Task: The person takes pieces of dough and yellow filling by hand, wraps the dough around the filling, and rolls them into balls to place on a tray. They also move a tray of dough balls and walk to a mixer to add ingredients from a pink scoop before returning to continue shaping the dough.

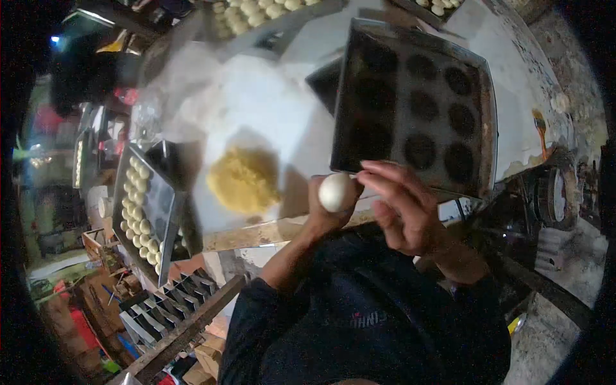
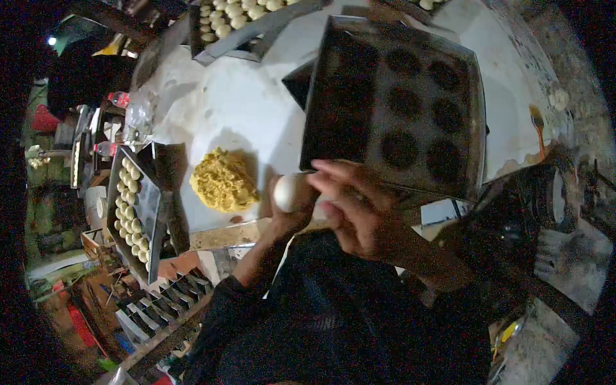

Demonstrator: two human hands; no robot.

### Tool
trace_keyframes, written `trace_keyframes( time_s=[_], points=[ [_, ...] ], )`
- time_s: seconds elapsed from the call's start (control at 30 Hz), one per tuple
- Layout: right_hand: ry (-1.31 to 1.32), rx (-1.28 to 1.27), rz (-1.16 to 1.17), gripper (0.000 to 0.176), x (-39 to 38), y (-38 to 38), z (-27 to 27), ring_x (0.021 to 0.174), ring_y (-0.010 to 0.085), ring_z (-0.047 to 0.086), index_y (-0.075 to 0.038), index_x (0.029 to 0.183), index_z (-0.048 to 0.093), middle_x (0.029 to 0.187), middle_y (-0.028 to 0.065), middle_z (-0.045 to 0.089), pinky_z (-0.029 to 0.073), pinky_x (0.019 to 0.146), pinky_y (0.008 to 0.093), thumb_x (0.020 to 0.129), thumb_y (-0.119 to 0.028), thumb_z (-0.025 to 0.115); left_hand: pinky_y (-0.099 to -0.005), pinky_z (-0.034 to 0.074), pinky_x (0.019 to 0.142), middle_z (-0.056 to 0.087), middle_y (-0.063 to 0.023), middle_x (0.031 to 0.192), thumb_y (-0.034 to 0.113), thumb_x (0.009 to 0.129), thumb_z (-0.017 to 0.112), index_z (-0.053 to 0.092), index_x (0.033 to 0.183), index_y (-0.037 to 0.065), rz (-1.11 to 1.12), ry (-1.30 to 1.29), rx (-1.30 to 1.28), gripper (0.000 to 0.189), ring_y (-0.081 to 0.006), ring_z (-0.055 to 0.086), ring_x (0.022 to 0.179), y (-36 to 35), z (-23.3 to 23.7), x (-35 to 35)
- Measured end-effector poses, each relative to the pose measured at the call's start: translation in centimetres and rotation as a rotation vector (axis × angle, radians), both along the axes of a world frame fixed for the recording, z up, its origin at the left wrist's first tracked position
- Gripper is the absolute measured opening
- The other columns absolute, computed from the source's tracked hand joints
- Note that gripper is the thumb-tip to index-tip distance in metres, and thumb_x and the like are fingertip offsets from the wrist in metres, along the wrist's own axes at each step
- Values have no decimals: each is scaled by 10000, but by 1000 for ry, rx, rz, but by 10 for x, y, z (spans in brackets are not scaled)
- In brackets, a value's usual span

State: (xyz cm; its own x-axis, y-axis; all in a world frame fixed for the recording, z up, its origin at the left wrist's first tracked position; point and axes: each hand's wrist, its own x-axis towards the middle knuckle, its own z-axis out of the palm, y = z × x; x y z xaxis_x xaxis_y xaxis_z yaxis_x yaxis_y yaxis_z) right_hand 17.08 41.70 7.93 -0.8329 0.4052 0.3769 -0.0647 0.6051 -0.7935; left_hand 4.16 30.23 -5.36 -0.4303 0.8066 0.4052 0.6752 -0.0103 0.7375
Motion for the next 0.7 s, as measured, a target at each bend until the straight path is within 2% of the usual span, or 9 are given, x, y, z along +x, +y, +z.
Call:
trace_keyframes(
  time_s=[0.2, 0.27, 0.33, 0.4, 0.43, 0.5, 0.57, 0.63, 0.7],
  points=[
    [0, 259, 200, 247, 1, 25, -51, 1062, 337, 581, 41, 1106, 577, 1159, 207, 552, 497, 875, 423, 957, -142, 503, -280, 500, 678, 679, -58, 878, 90, 740, 749, 660, 874, 16, -211, -945, -90, 177, -109, 603, 839, 25, 21, 26],
    [-112, -75, 276, 249, 0, 54, -60, 1041, 322, 593, 29, 1096, 581, 1171, 208, 543, 510, 846, 420, 957, -164, 508, -244, 448, 613, 586, 15, 752, 86, 786, 732, 654, 991, 32, -294, -943, -151, 225, -83, 544, 723, 22, 30, 14],
    [-134, -4, 211, 219, -21, 76, -69, 901, 337, 626, 13, 1099, 549, 1135, 192, 552, 515, 818, 423, 950, -141, 504, -208, 371, 569, 410, 76, 679, 80, 827, 715, 612, 1146, 56, -298, -952, -433, 336, -44, 426, 641, 12, 58, -9],
    [-250, 147, 111, 318, -43, 89, -92, 1069, 378, 573, 23, 1161, 543, 1212, 229, 523, 466, 945, 445, 933, -199, 546, -192, 312, 567, 312, 81, 698, 96, 840, 717, 549, 1259, 73, -232, -968, -341, 451, -30, 341, 628, -6, 50, -25],
    [-247, 160, 137, 318, -44, 90, -106, 1069, 378, 573, 23, 1161, 543, 1212, 229, 523, 466, 945, 445, 933, -199, 546, -189, 306, 599, 405, 68, 775, 60, 827, 725, 553, 1244, 54, -208, -984, -373, 451, -33, 350, 691, -18, 58, -37],
    [-556, 774, 286, 456, -35, 98, -134, 1255, 423, 427, 51, 1226, 511, 1317, 274, 448, 342, 1086, 468, 879, -228, 607, -189, 303, 598, 415, 69, 781, 54, 829, 722, 553, 1223, 56, -158, -984, -281, 429, -32, 349, 698, -42, 55, -50],
    [-787, 607, 325, 547, -32, 102, -136, 1350, 448, 281, 86, 1287, 452, 1407, 303, 341, 229, 1142, 457, 888, -258, 599, -191, 315, 613, 438, 59, 799, 60, 838, 717, 553, 1157, 58, -81, -980, -209, 359, -43, 366, 716, -73, 63, -60],
    [-754, 529, 301, 551, -45, 98, -100, 1364, 436, 282, 65, 1305, 456, 1437, 275, 333, 248, 1128, 461, 911, -307, 559, -238, 412, 706, 535, -1, 888, 99, 853, 707, 556, 1139, 41, -112, -1020, -176, 329, -86, 499, 823, -110, 42, -66],
    [-308, 699, 158, 543, -74, 82, -64, 1351, 408, 327, 37, 1320, 468, 1423, 248, 383, 268, 1109, 471, 954, -363, 484, -304, 461, 787, 601, -73, 959, 145, 849, 710, 581, 1090, 26, -195, -776, -282, 298, -166, 580, 907, -152, 39, -74]
  ],
)
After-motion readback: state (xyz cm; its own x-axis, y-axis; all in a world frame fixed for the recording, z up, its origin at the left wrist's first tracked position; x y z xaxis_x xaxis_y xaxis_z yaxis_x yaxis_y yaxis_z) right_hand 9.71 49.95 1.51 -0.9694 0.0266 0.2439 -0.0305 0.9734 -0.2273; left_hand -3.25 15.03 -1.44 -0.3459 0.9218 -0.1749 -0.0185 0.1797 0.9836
